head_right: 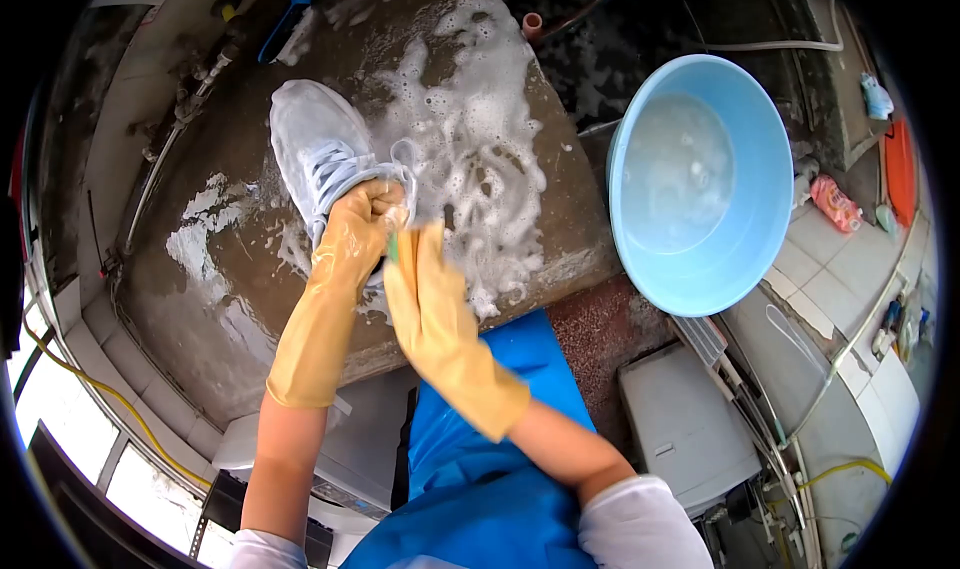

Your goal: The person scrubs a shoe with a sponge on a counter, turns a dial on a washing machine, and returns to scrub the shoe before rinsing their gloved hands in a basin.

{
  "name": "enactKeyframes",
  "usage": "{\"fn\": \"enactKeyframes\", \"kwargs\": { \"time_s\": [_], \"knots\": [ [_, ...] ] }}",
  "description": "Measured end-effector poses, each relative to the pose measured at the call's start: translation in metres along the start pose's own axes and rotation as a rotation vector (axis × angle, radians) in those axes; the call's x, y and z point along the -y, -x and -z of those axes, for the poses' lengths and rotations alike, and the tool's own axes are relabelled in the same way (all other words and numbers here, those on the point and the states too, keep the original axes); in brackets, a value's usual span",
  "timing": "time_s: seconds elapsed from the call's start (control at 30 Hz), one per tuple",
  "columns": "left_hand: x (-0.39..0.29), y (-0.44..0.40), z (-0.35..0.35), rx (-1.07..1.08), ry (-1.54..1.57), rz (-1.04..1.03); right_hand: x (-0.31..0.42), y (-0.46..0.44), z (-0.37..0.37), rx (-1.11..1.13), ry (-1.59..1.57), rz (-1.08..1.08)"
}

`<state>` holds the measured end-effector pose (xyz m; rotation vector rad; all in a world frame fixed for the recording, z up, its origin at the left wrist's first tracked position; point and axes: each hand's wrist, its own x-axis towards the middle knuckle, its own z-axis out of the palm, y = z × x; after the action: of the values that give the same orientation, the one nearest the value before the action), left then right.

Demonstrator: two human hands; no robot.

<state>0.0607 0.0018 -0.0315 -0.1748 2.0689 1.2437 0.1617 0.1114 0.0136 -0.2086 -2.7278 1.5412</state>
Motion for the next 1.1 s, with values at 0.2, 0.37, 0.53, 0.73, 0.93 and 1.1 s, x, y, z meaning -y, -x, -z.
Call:
{"fn": "enactKeyframes", "kwargs": {
  "time_s": [0.2,0.37,0.53,0.73,0.93,1.1],
  "knots": [
    [0.007,-0.004,-0.001,0.011,-0.053,-0.023,-0.04,-0.074,0.003,-0.02,0.464,0.235],
    [0.013,-0.01,0.002,0.003,0.024,-0.011,-0.001,0.008,-0.003,0.049,-0.033,-0.061],
    [0.012,-0.008,0.004,0.015,0.053,0.017,-0.029,-0.082,0.011,0.102,0.459,0.192],
    [-0.001,-0.001,0.008,0.001,0.083,0.078,-0.021,-0.02,-0.004,-0.026,0.327,0.234],
    [-0.007,0.005,0.014,0.001,-0.01,0.061,-0.027,-0.037,0.0,-0.173,0.453,0.36],
    [-0.021,0.023,0.024,0.118,-0.022,-0.019,-0.016,0.066,0.017,0.061,0.207,0.178]
  ]
}}
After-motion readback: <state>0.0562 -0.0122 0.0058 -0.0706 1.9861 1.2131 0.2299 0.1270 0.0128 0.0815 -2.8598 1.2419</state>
